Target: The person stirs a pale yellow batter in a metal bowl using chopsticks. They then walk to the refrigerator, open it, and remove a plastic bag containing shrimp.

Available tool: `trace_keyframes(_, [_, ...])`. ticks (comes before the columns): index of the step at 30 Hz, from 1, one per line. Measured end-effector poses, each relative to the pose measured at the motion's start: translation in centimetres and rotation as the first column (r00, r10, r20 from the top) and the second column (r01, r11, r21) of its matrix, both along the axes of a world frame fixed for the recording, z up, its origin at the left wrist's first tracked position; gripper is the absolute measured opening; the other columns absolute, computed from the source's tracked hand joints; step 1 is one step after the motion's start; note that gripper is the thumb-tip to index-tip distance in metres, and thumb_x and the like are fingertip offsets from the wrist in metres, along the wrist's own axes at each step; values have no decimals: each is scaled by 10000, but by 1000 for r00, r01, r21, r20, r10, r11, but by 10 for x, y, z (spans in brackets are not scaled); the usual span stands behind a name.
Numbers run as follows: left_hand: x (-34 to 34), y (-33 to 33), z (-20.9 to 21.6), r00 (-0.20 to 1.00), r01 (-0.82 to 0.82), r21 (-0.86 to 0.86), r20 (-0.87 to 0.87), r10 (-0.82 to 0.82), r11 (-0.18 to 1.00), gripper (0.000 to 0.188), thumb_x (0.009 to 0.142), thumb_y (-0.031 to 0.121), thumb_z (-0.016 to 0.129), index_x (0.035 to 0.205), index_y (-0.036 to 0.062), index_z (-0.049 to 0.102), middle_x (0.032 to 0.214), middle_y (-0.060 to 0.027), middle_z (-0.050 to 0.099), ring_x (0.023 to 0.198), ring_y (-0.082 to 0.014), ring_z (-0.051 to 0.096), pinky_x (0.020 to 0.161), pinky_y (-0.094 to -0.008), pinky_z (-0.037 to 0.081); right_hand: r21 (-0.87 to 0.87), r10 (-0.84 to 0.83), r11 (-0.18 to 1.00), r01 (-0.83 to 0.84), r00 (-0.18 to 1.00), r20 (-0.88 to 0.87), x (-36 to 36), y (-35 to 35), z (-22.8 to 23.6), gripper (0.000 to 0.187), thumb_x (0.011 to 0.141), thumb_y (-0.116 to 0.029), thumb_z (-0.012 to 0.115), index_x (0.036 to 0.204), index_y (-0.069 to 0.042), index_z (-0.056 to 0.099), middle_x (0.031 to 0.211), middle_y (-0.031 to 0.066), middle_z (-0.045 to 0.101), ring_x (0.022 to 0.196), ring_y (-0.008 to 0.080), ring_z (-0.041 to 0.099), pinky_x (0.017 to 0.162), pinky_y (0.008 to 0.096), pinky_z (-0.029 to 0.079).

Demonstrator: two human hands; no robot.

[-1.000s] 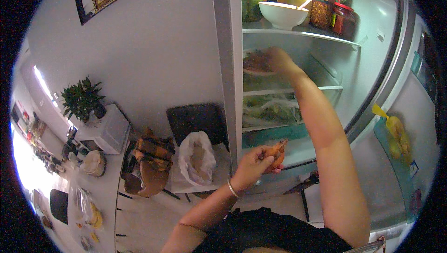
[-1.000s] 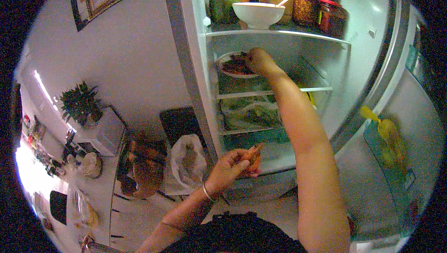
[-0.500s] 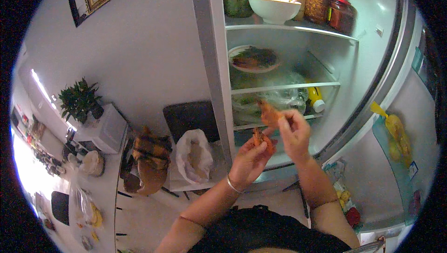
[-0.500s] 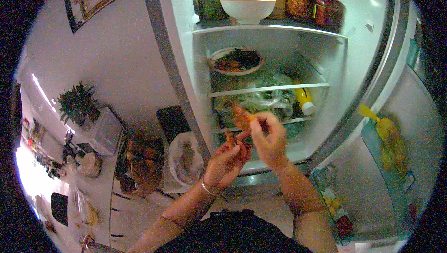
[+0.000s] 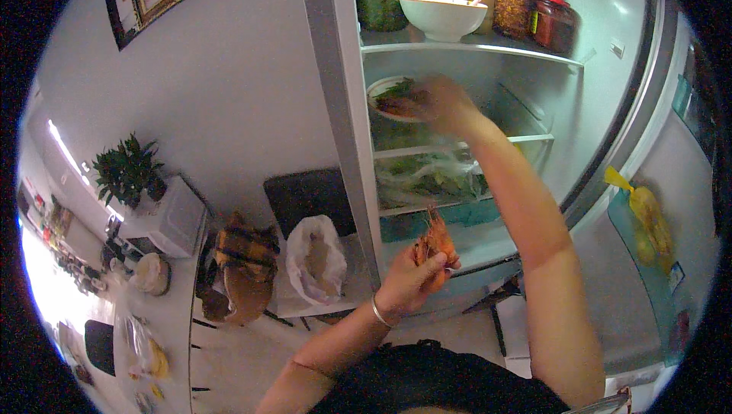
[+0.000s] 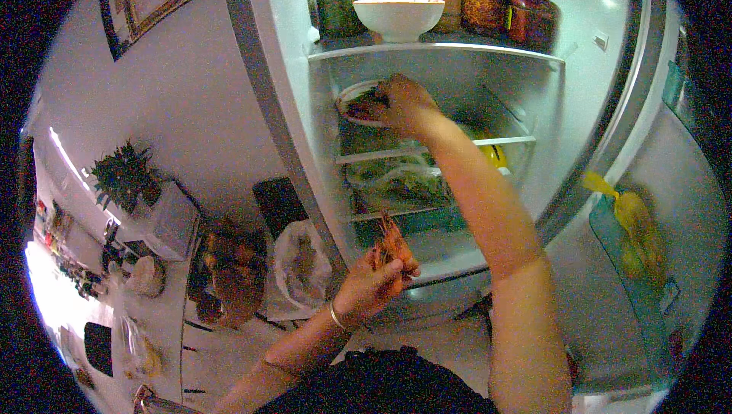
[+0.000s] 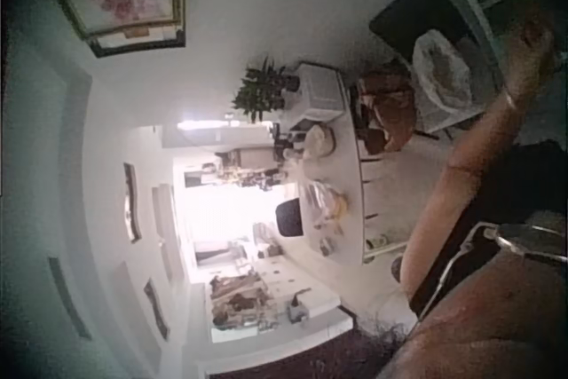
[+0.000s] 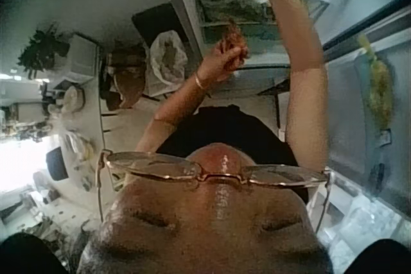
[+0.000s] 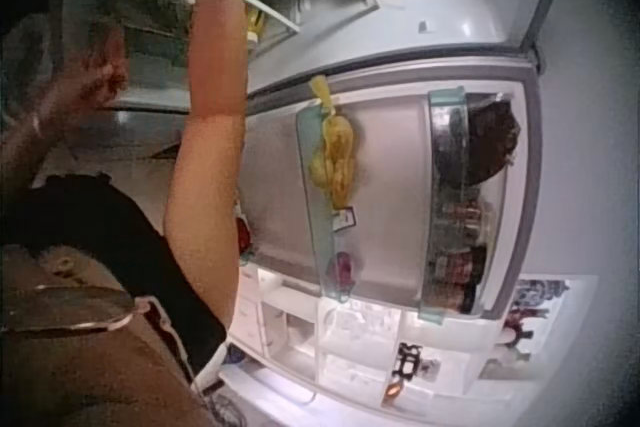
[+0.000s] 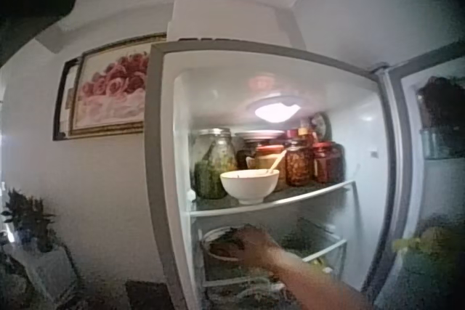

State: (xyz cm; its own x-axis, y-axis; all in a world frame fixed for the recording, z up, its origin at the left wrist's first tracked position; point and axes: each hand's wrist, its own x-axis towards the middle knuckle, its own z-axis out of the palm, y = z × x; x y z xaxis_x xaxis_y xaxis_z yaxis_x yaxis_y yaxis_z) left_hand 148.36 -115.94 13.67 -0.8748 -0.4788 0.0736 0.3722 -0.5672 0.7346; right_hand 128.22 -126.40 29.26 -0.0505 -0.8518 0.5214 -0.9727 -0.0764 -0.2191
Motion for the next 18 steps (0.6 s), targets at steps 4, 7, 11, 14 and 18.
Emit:
trace_keyframes(4, [8,-2,-5,998,-25,-15,51,26,1000,342,806,185,618,1074,85,431,937,-40,533,889,-181,538,810,-311,446,324,57,946,7,981,-188,-18,-49,4,526,763,-531,514,939,-51,638,911,181,623,836,337,596,756,406,450])
trace_keyframes(7, [16,-4,-7,995,-73,8,65,73,997,338,807,174,616,1074,74,435,943,-41,534,895,-177,538,813,-323,447,454,70,891,11,985,-160,-11,-55,8,572,758,-577,485,953,-61,635,934,182,619,853,350,587,777,414,447])
trace_keyframes(11, [19,-5,-4,995,-75,-32,59,77,997,334,807,169,614,1073,62,442,947,-53,545,883,-174,546,802,-323,455,417,43,908,35,983,-176,-3,-58,5,546,767,-557,485,971,-74,634,951,186,615,886,357,578,800,417,442])
trace_keyframes(14, [18,-4,-3,994,-71,-64,83,76,995,326,810,182,611,1065,62,449,942,-59,553,858,-165,551,768,-303,465,298,17,953,53,974,-227,-8,-64,-7,519,777,-532,485,974,-76,636,955,192,612,893,362,576,814,423,437])
trace_keyframes(18, [19,0,7,991,-75,-101,105,85,992,315,819,216,599,1053,60,457,916,-60,565,814,-152,550,696,-257,465,339,75,941,-15,984,-164,-3,-62,-2,481,787,-493,488,969,-74,637,959,197,607,885,371,572,816,435,433])
